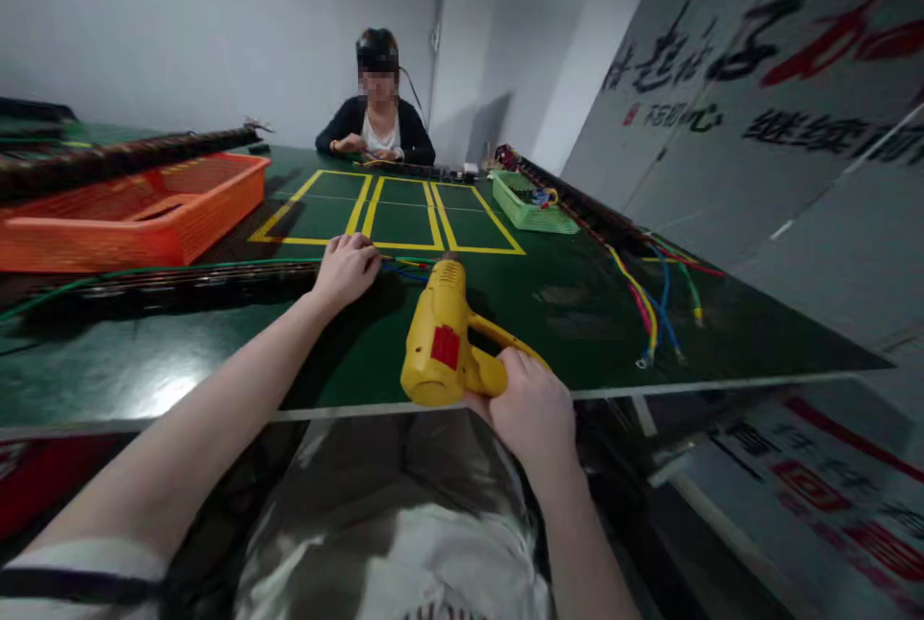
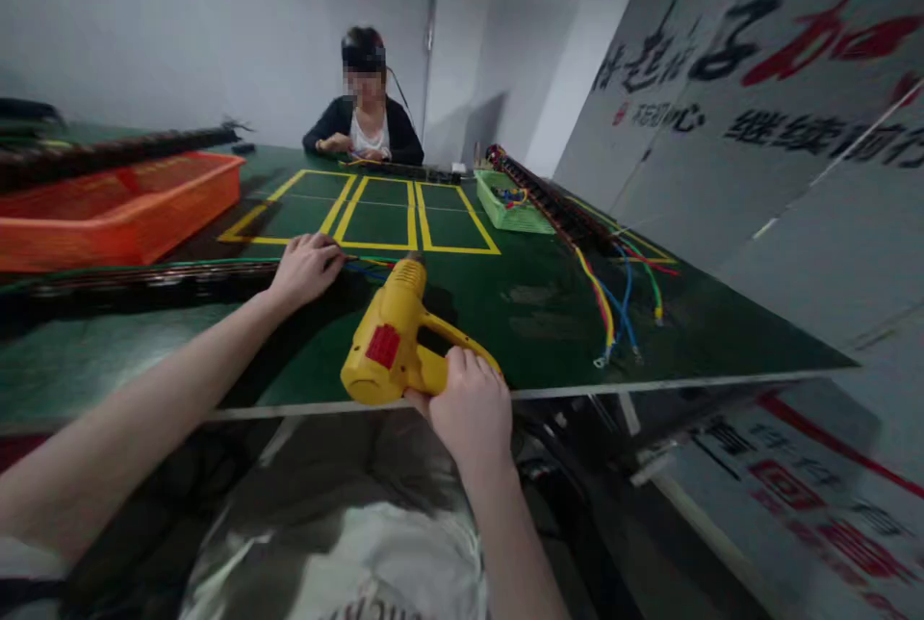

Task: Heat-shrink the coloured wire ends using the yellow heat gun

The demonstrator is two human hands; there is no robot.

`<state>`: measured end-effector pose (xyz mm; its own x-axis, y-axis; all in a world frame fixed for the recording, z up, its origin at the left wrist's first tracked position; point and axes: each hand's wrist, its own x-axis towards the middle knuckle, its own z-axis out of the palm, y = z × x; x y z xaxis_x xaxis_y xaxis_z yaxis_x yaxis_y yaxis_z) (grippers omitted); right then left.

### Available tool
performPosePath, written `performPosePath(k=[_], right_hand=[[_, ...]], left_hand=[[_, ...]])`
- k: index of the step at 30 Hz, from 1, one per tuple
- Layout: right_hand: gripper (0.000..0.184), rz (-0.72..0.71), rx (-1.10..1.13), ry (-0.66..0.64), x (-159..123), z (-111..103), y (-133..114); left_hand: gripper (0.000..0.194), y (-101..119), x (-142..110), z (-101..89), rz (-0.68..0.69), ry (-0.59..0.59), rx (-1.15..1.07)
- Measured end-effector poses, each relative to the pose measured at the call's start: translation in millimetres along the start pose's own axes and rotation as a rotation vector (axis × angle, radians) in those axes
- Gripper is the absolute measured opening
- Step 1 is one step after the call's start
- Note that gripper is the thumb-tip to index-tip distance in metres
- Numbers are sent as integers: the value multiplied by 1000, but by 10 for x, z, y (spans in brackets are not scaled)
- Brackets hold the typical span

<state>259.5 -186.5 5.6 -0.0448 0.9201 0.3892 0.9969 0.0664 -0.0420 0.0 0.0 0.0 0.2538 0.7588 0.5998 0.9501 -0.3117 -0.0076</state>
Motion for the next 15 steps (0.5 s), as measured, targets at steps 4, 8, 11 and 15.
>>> performPosePath(k=[4,8,11,15], right_hand=[[36,-7,-14,7,-17,-15,46],[37,-20,-26,2,-11,-30,7],[39,-29,-26,-1,1,-29,-65],[40,-37,-8,9,33,1,-179]], left_hand=[[36,10,16,-18,-39,-58,-38],[35,10,32,-26,-68,-125,-85],[35,6,37,-27,-73,-135,-89],[35,-1,32,-18,-68,-133,-83]])
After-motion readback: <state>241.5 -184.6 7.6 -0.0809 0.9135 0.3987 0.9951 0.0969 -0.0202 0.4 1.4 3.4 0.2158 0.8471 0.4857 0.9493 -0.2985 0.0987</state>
